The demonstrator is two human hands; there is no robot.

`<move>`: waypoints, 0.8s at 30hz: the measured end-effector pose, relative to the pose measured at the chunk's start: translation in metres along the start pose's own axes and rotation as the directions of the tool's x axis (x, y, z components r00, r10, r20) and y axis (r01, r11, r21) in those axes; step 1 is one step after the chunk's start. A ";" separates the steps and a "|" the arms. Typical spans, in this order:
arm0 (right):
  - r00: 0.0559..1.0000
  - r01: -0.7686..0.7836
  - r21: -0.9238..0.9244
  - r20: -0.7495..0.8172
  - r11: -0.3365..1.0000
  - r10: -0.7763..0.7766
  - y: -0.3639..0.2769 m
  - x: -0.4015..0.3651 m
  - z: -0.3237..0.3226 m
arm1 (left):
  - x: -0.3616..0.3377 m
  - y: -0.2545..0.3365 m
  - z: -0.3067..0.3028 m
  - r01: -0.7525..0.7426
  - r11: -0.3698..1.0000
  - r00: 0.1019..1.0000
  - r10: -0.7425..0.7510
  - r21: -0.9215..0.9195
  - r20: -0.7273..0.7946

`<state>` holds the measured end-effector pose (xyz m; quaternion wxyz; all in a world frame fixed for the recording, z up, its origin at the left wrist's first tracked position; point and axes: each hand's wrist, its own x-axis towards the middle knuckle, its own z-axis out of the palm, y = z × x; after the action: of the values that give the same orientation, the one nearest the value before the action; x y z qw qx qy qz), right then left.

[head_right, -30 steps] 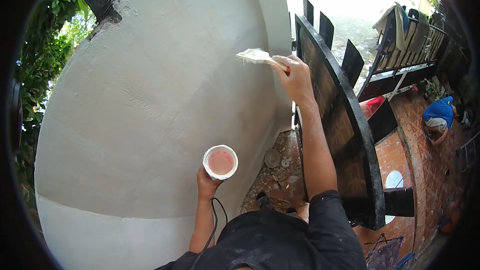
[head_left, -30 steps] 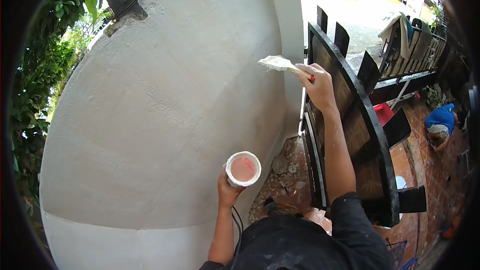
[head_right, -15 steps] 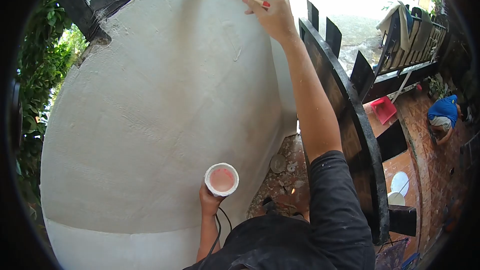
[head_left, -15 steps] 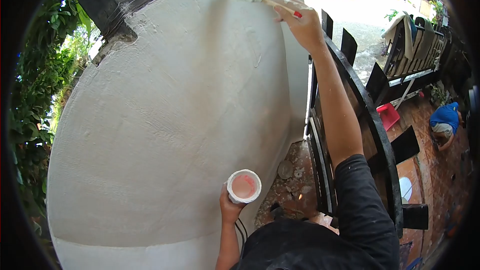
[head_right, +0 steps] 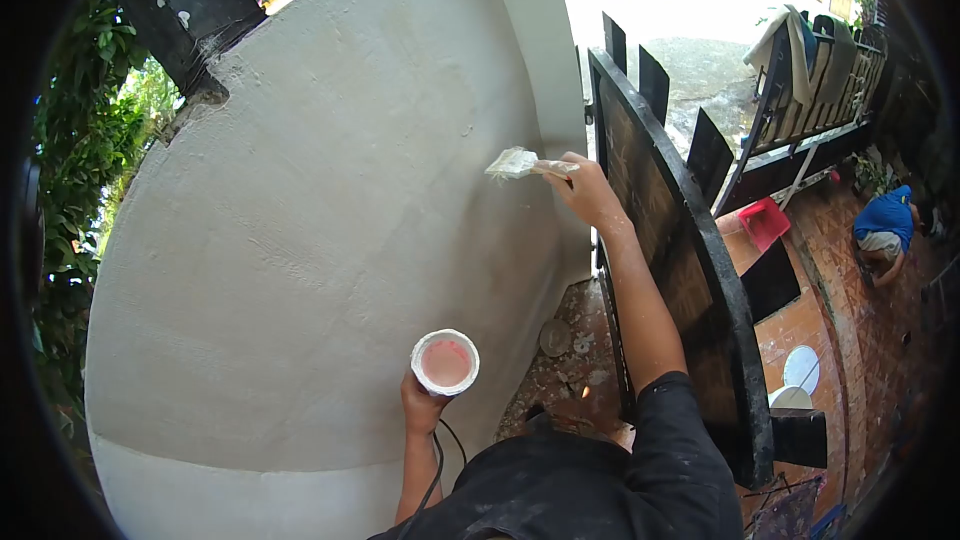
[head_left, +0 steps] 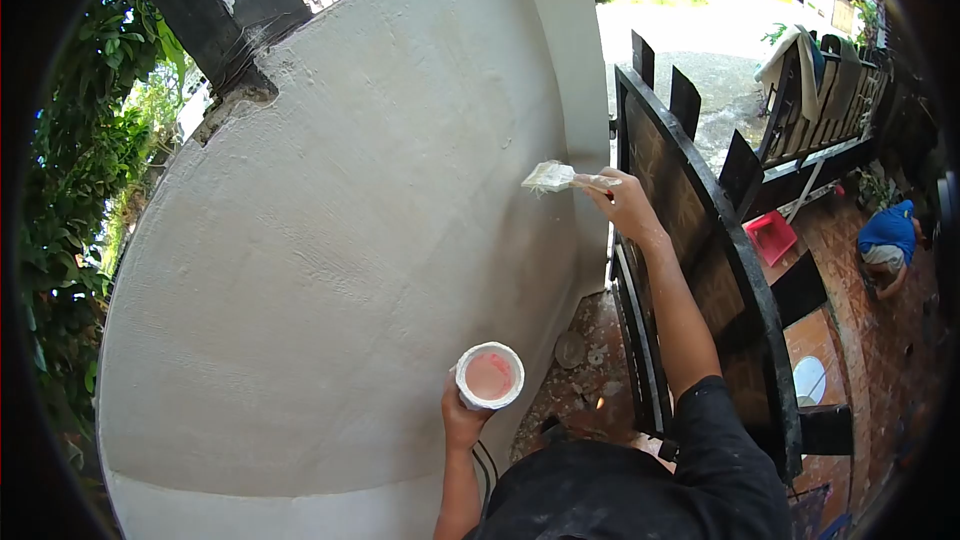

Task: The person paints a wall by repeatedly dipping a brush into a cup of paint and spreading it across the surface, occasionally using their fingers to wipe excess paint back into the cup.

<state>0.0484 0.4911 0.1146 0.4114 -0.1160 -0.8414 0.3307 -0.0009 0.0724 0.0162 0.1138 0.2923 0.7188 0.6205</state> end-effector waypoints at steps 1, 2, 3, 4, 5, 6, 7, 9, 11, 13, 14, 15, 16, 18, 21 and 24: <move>0.991 0.126 -0.076 0.043 0.989 -0.123 -0.003 0.013 0.003 | -0.001 -0.001 0.000 0.007 1.000 1.000 -0.007 -0.001 0.004; 0.996 0.068 -0.023 0.061 0.997 -0.066 -0.020 0.030 0.003 | -0.001 -0.001 0.001 0.003 1.000 1.000 -0.003 -0.001 0.006; 0.989 0.145 -0.045 0.034 0.988 -0.143 -0.036 0.049 0.001 | -0.001 -0.001 0.002 0.000 1.000 1.000 0.000 -0.013 0.014; 0.975 0.221 -0.068 0.010 0.973 -0.221 -0.049 0.069 -0.002 | 0.000 -0.001 0.004 -0.002 1.000 1.000 0.002 -0.025 0.020; 0.963 0.267 -0.069 -0.028 0.961 -0.269 -0.057 0.089 -0.007 | -0.001 -0.003 0.005 -0.005 1.000 1.000 0.006 -0.026 0.019; 0.947 0.311 -0.073 -0.065 0.948 -0.315 -0.065 0.107 -0.013 | -0.003 -0.006 0.005 -0.004 1.000 1.000 0.004 -0.010 0.008; 0.954 0.277 -0.056 -0.100 0.959 -0.281 -0.089 0.117 -0.027 | -0.004 -0.008 0.007 -0.001 1.000 1.000 0.001 0.005 -0.002; 0.960 0.243 -0.044 -0.134 0.969 -0.247 -0.115 0.140 -0.041 | -0.003 -0.002 0.013 -0.016 1.000 1.000 0.016 0.003 0.003; 0.914 0.301 0.089 -0.310 0.949 -0.261 -0.122 0.161 -0.040 | -0.003 0.002 0.017 -0.028 1.000 1.000 0.028 0.005 0.008; 0.915 0.293 0.210 -0.343 0.933 -0.210 -0.134 0.161 -0.028 | -0.003 0.004 0.020 -0.005 1.000 1.000 0.005 -0.016 0.012; 0.916 0.288 0.332 -0.368 0.898 -0.158 -0.139 0.157 -0.024 | -0.002 0.005 0.020 -0.007 1.000 1.000 0.007 -0.015 0.013; 0.916 0.290 0.333 -0.369 0.897 -0.159 -0.133 0.150 -0.017 | -0.002 0.004 0.020 -0.011 1.000 1.000 0.011 -0.014 0.003; 0.927 0.302 0.324 -0.318 0.896 -0.197 -0.118 0.138 -0.003 | -0.003 0.004 0.019 -0.014 1.000 1.000 0.014 -0.014 -0.010; 0.951 0.274 0.311 -0.226 0.910 -0.209 -0.089 0.108 0.018 | -0.003 0.001 0.015 -0.013 0.999 1.000 0.012 -0.031 -0.015; 0.990 0.124 0.207 -0.098 0.970 -0.106 -0.041 0.048 0.029 | -0.006 0.001 0.010 -0.009 0.999 1.000 0.008 -0.040 -0.020; 0.996 -0.011 0.124 -0.081 0.992 0.021 0.009 -0.011 0.032 | -0.013 0.004 0.005 -0.023 0.999 0.999 0.022 -0.025 -0.040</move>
<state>0.0305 0.4781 0.0874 0.4496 -0.1105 -0.8006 0.3804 0.0131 0.0695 0.0164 0.0959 0.2865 0.7095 0.6366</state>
